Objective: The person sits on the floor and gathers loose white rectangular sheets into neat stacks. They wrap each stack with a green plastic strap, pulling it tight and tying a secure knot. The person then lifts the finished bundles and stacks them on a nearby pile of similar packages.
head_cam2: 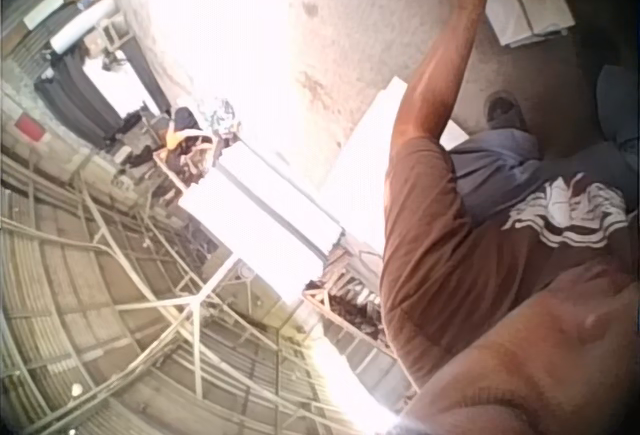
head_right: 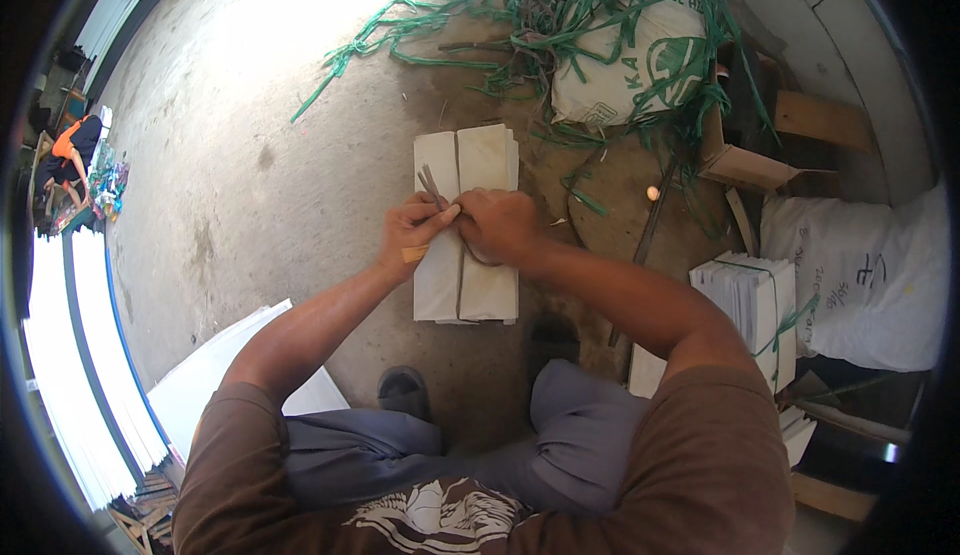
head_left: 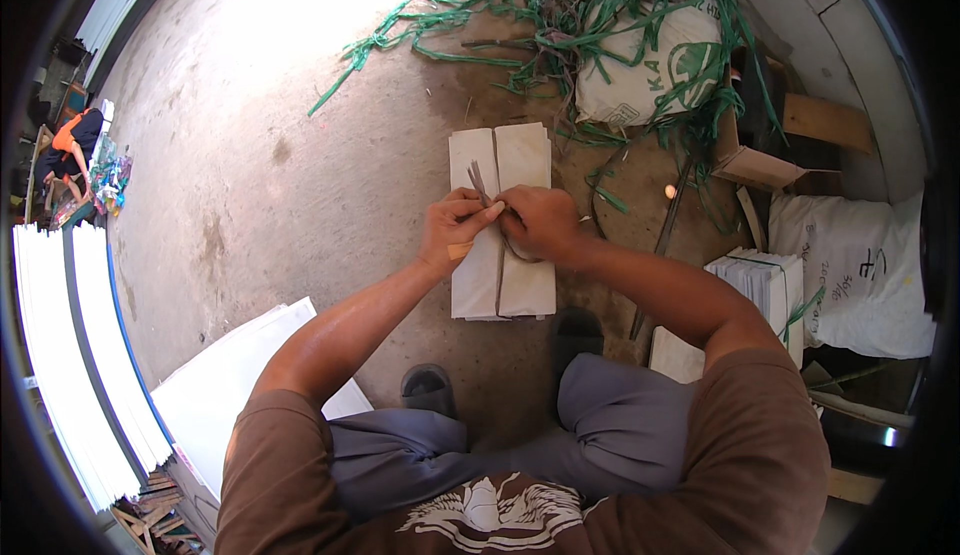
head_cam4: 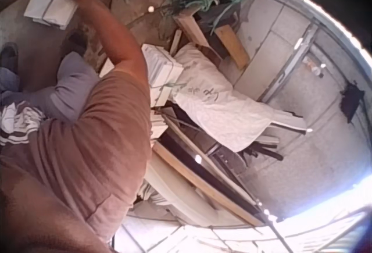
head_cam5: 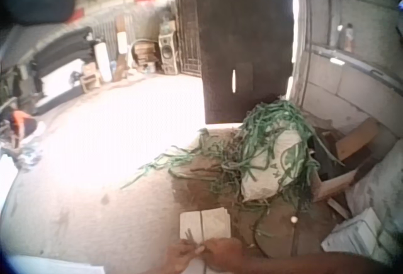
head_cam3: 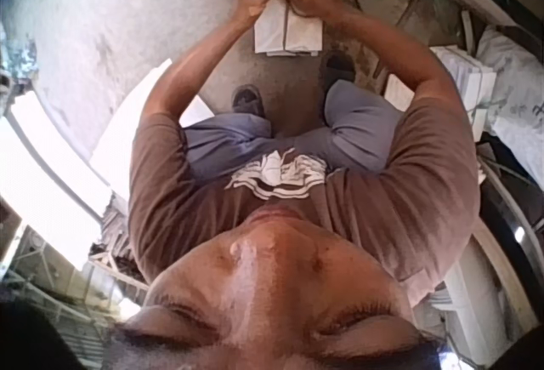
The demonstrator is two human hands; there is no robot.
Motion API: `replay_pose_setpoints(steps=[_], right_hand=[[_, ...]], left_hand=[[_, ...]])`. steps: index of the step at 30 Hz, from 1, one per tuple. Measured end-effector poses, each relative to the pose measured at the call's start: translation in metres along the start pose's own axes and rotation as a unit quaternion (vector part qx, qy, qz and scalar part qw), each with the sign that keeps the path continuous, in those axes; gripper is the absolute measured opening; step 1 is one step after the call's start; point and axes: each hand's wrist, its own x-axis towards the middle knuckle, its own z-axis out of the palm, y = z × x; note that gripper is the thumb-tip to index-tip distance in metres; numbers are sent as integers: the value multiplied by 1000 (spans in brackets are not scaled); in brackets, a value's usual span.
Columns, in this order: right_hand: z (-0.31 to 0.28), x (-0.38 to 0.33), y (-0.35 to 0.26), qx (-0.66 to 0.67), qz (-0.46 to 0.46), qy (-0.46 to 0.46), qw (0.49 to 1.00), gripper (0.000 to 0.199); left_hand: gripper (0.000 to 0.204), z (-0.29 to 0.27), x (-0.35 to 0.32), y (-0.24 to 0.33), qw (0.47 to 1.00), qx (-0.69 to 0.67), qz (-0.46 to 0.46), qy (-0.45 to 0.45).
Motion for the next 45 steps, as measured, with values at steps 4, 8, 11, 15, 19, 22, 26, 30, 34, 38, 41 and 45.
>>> replay_pose_setpoints(steps=[4, 8, 11, 15, 19, 22, 26, 30, 34, 38, 41, 45], right_hand=[[-20, 4, 9, 66, 82, -123, 987, 22], [-30, 13, 9, 17, 15, -140, 990, 22], [-28, 16, 3, -1, 13, -127, 992, 23], [-16, 12, 5, 2, 24, -111, 994, 24], [-20, 14, 11, 77, 63, -132, 986, 21], [-27, 20, 17, 66, 27, -162, 984, 20], [-37, 25, 16, 40, 1, -194, 980, 18], [-43, 30, 21, 108, -10, -208, 972, 17], [-45, 35, 23, 123, -22, -250, 960, 18], [-70, 31, 17, -91, -60, -291, 951, 17], [-82, 24, 31, -186, -104, -289, 933, 17], [-81, 12, 31, -128, -91, -231, 960, 17]], left_hand=[[19, -4, -1, 4, 999, 5, -24, -22], [20, -1, 0, 8, 998, -16, -54, -31], [20, -5, 1, 3, 998, 45, -31, -34], [20, -5, 1, 0, 999, 1, -25, -21], [19, -6, 1, -3, 999, -19, -27, -24], [18, -4, 1, 2, 999, -13, -26, -29], [19, -2, 1, 6, 998, -23, -34, -39], [19, -4, 0, 0, 998, -21, -32, -42], [20, -6, 1, -6, 998, -31, -35, -40], [21, -7, -3, 0, 999, 14, -21, -38], [22, -14, -15, -17, 983, 173, -40, 43], [24, -3, -25, -22, 986, 110, -33, 117]])
